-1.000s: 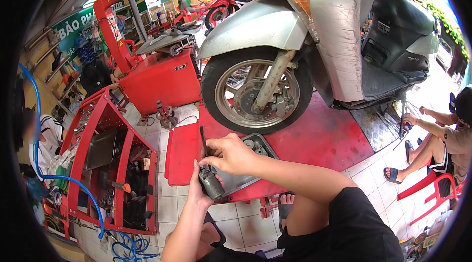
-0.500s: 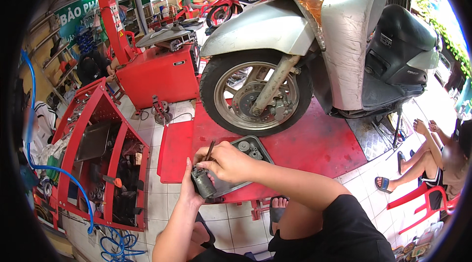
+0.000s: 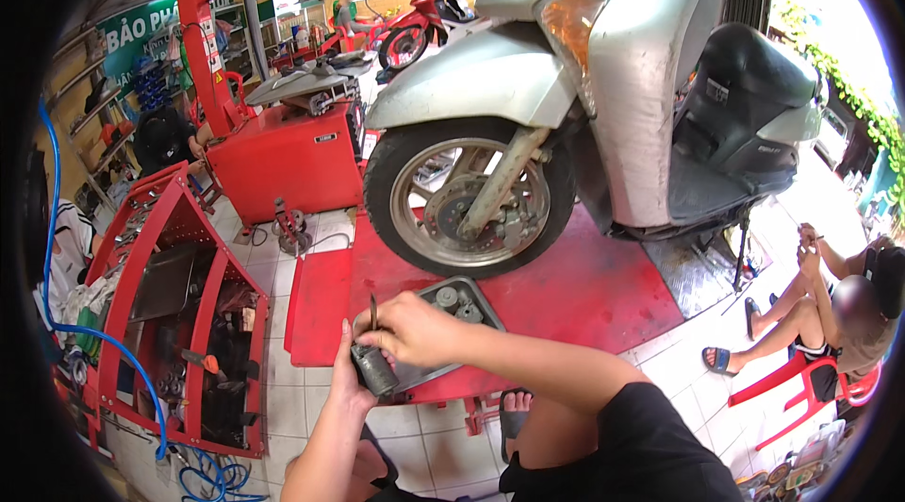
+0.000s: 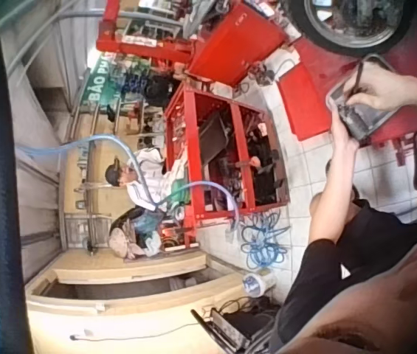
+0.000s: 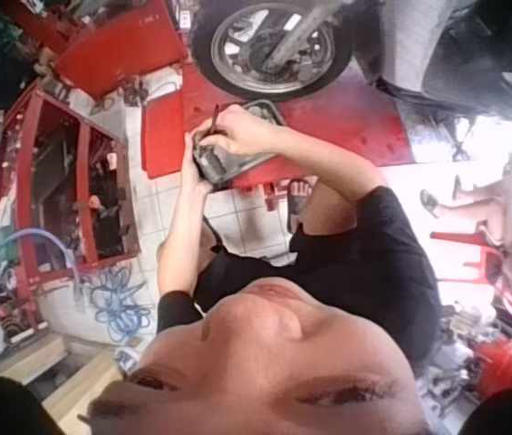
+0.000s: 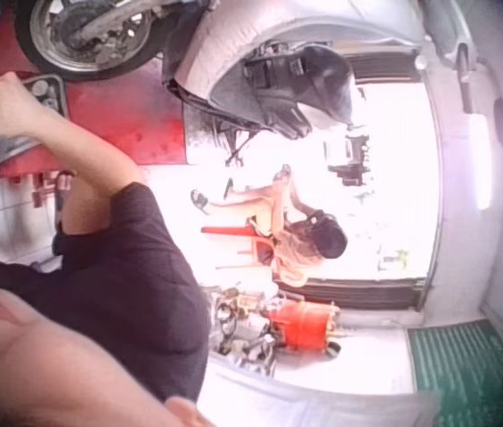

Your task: The person sits in a workshop and uses a screwdriver to disassemble a cylindrical metal scooter part, removing screws and internal components into a metal tray. They then pick up a second similar part and begin to disassemble it in the same manner.

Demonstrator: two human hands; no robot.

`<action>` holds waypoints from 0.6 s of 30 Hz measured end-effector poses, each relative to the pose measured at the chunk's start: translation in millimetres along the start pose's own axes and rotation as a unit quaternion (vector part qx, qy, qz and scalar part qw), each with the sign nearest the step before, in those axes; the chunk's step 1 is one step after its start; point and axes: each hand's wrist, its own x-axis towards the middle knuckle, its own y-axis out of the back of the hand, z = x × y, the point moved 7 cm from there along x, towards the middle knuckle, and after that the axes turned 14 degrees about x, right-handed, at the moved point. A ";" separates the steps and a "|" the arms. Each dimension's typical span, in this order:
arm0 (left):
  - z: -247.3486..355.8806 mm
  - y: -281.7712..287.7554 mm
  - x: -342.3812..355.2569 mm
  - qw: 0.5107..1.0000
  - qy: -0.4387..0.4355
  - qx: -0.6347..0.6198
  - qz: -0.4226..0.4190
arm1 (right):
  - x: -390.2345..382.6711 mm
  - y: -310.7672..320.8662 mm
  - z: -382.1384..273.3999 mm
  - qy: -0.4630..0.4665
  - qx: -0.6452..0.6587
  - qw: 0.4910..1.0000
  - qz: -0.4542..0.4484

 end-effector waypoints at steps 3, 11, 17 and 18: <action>16.5 -0.7 -4.1 0.998 -0.048 0.014 0.023 | 4.0 -8.7 -3.0 0.025 0.034 0.998 -0.043; 18.7 -12.8 -4.3 0.993 -0.078 0.057 0.073 | -4.6 22.0 20.8 -0.016 0.066 0.992 0.103; 37.7 -5.4 -21.8 0.982 -0.137 0.067 0.109 | -0.6 7.1 21.5 0.009 0.130 0.985 0.112; 40.0 -4.6 -22.8 0.978 -0.154 0.072 0.119 | -0.4 5.9 23.4 0.003 0.136 0.984 0.118</action>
